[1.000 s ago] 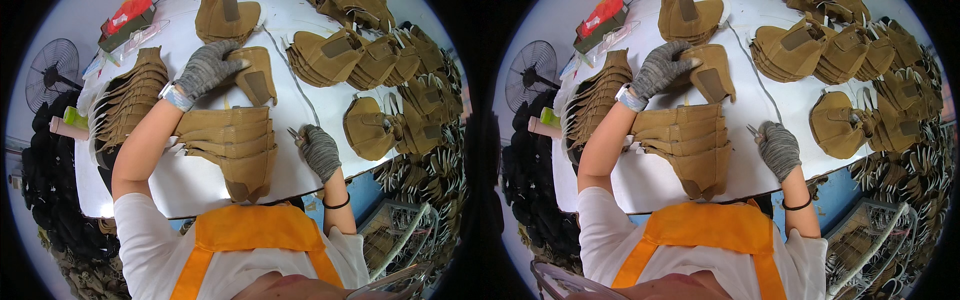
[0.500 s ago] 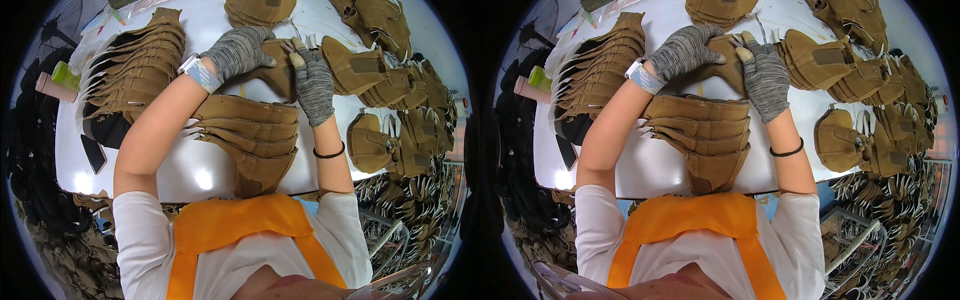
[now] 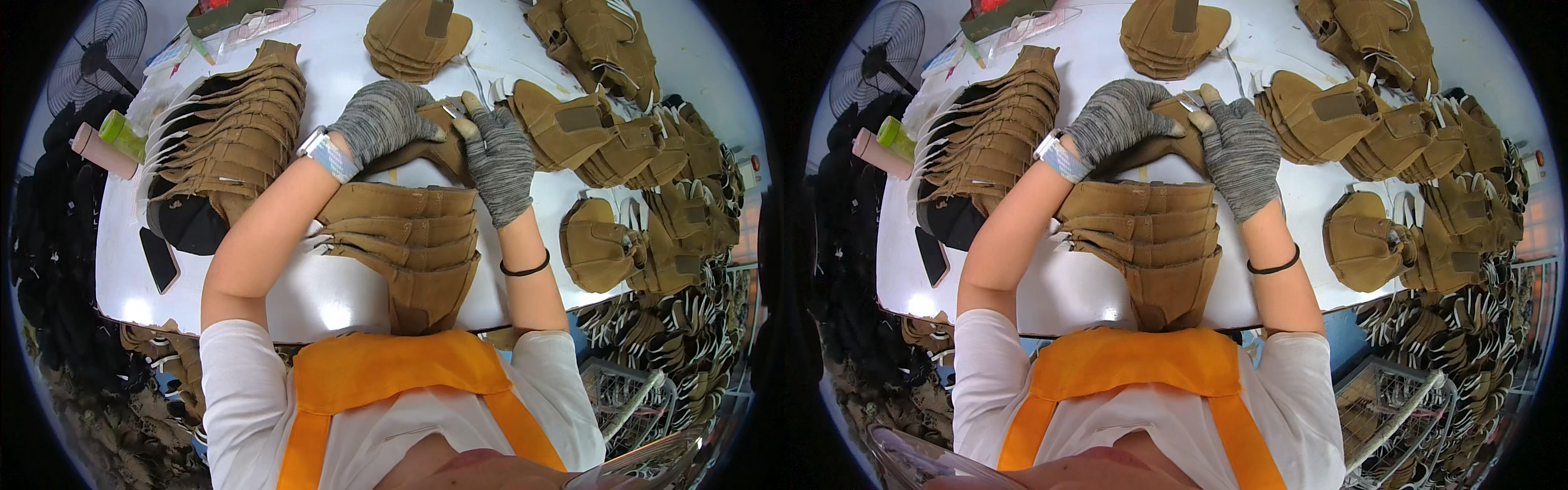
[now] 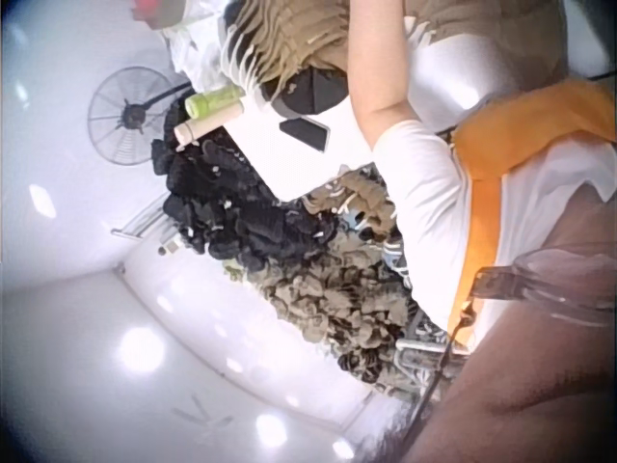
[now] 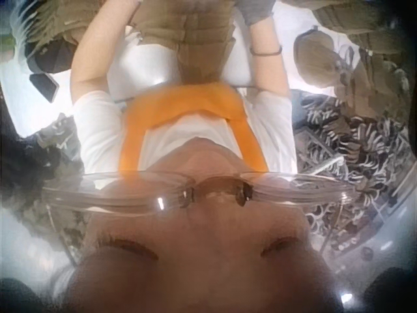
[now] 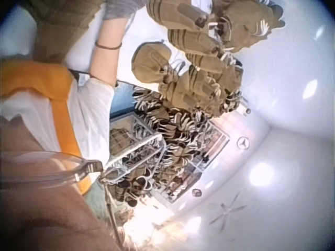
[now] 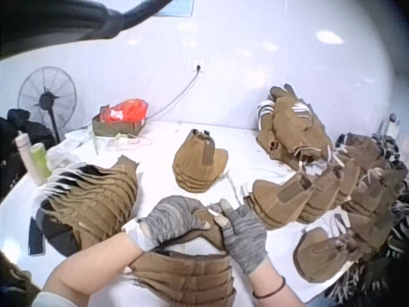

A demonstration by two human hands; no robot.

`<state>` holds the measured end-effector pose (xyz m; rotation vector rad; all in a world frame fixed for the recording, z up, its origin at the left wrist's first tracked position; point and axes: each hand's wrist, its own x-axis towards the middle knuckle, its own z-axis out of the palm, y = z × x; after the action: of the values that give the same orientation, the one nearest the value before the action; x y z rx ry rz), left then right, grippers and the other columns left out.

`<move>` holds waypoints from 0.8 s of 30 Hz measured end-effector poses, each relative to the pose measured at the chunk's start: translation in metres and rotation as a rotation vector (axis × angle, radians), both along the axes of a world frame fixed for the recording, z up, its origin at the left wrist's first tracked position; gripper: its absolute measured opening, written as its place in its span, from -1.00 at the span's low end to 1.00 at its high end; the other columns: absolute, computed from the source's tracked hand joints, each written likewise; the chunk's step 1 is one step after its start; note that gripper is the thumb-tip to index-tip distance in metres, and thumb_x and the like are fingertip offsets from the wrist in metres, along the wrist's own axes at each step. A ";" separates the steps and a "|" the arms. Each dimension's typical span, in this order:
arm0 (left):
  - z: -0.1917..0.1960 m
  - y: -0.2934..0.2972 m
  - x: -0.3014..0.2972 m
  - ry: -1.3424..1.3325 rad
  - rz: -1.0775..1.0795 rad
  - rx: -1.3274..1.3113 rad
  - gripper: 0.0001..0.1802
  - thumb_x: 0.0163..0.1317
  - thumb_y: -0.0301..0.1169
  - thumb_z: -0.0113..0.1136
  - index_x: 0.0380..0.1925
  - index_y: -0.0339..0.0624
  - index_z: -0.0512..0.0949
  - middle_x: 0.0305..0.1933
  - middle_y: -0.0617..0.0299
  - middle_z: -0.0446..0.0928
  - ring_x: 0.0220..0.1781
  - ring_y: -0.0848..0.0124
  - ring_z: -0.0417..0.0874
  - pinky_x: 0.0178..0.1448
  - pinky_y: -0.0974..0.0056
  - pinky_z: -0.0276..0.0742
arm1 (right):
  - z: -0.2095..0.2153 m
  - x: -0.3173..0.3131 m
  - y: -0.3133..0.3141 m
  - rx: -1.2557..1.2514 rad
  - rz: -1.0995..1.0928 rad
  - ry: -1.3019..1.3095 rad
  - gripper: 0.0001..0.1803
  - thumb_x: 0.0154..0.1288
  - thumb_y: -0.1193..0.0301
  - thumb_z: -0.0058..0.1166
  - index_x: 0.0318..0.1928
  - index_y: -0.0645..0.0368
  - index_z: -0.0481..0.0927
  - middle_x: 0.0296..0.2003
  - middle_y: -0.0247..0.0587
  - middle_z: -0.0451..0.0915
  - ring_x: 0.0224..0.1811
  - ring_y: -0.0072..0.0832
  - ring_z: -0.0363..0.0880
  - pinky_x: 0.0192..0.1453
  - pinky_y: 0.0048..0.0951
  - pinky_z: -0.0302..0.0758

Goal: The person picks up brown shoe uppers one at a time from a stack, uses small shears to trim excess thread from the seams and edges, and places them onto another stack on the table.

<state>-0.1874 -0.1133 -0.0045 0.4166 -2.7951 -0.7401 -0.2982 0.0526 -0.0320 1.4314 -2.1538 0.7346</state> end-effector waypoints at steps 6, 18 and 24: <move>0.005 0.012 0.002 0.023 -0.015 -0.100 -0.54 0.04 0.02 0.33 -0.22 -0.11 0.65 -0.31 0.04 0.64 -0.21 0.11 0.64 -0.06 0.13 0.50 | -0.011 0.000 -0.001 -0.169 0.034 -0.011 -0.69 0.30 0.30 0.03 0.04 -0.10 0.63 -0.35 -0.14 0.56 -0.29 -0.21 0.52 -0.15 -0.27 0.49; -0.004 0.009 -0.004 0.200 -0.054 0.095 -0.48 0.12 -0.14 0.33 -0.02 -0.26 0.56 -0.09 0.01 0.62 -0.03 0.15 0.62 0.12 0.19 0.49 | -0.020 -0.009 0.006 -0.324 0.117 -0.286 -0.63 0.36 0.22 0.03 0.08 0.11 0.61 -0.40 -0.11 0.55 -0.32 -0.27 0.49 -0.13 -0.33 0.46; -0.012 0.001 -0.007 0.200 -0.136 0.339 -0.54 0.15 -0.25 0.33 -0.02 -0.31 0.56 -0.09 0.04 0.62 -0.04 0.27 0.62 0.15 0.25 0.48 | -0.022 -0.013 0.002 -0.233 0.117 -0.133 -0.60 0.34 0.19 0.03 0.12 0.05 0.58 -0.41 -0.14 0.50 -0.37 -0.25 0.47 -0.23 -0.30 0.47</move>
<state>-0.1940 -0.1125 -0.0162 0.1945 -2.5317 -1.2216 -0.3110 0.0543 -0.0537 1.4284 -2.0127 1.1134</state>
